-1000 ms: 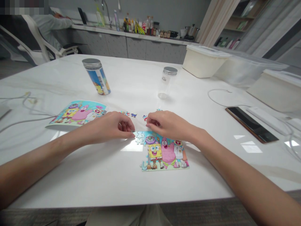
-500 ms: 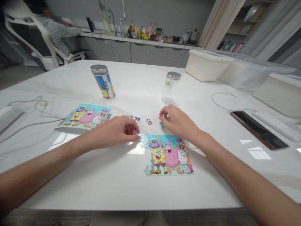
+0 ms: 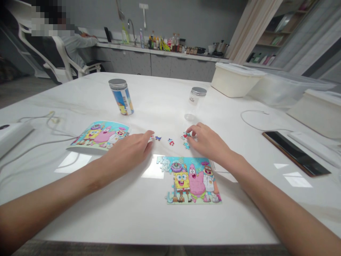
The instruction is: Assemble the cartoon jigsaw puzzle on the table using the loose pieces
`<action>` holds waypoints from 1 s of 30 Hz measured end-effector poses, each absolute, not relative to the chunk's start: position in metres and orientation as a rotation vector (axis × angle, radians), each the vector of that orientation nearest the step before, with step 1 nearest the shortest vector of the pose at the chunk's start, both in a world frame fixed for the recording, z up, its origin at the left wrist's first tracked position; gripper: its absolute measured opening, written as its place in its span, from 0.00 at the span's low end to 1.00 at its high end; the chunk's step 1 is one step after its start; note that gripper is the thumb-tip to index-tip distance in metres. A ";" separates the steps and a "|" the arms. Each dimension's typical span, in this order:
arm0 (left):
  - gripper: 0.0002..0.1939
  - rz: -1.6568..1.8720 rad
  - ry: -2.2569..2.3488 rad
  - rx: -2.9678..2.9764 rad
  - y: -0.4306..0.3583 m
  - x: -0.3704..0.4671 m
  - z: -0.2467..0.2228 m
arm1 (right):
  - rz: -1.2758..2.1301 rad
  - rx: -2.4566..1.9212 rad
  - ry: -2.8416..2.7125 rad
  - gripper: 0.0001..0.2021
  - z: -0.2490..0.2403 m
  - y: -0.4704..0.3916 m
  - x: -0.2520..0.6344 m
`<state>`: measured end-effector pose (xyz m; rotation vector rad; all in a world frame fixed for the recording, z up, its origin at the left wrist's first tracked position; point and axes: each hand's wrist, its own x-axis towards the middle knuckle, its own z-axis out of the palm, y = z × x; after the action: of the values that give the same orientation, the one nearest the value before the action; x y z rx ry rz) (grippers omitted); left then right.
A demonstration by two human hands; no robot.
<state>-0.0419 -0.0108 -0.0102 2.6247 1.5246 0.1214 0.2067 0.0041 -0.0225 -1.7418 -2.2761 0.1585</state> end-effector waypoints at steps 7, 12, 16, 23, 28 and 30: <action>0.14 -0.196 1.658 2.756 -0.003 -0.049 -0.015 | -0.066 -1.971 -2.219 0.09 -0.016 0.009 0.224; 0.13 -0.194 1.672 2.759 -0.005 -0.049 -0.015 | -0.066 -2.075 -2.195 0.10 -0.010 0.012 0.229; 0.13 -0.143 1.673 2.800 -0.006 -0.049 -0.017 | 0.210 -1.976 -2.211 0.10 -0.010 0.014 0.226; 0.15 -0.139 1.663 2.790 -0.005 -0.050 -0.017 | 0.413 -1.850 -2.225 0.12 -0.018 0.016 0.222; 0.15 -0.130 1.665 2.764 -0.004 -0.049 -0.016 | 0.447 -1.829 -2.219 0.08 -0.019 0.016 0.224; 0.15 -0.135 1.669 2.758 -0.005 -0.048 -0.016 | 0.452 -1.835 -2.219 0.08 -0.018 0.016 0.223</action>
<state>-0.0485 -0.0047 -0.0160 2.7580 1.6686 -0.1349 0.2235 0.0161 -0.0180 -1.8353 -2.2191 0.4516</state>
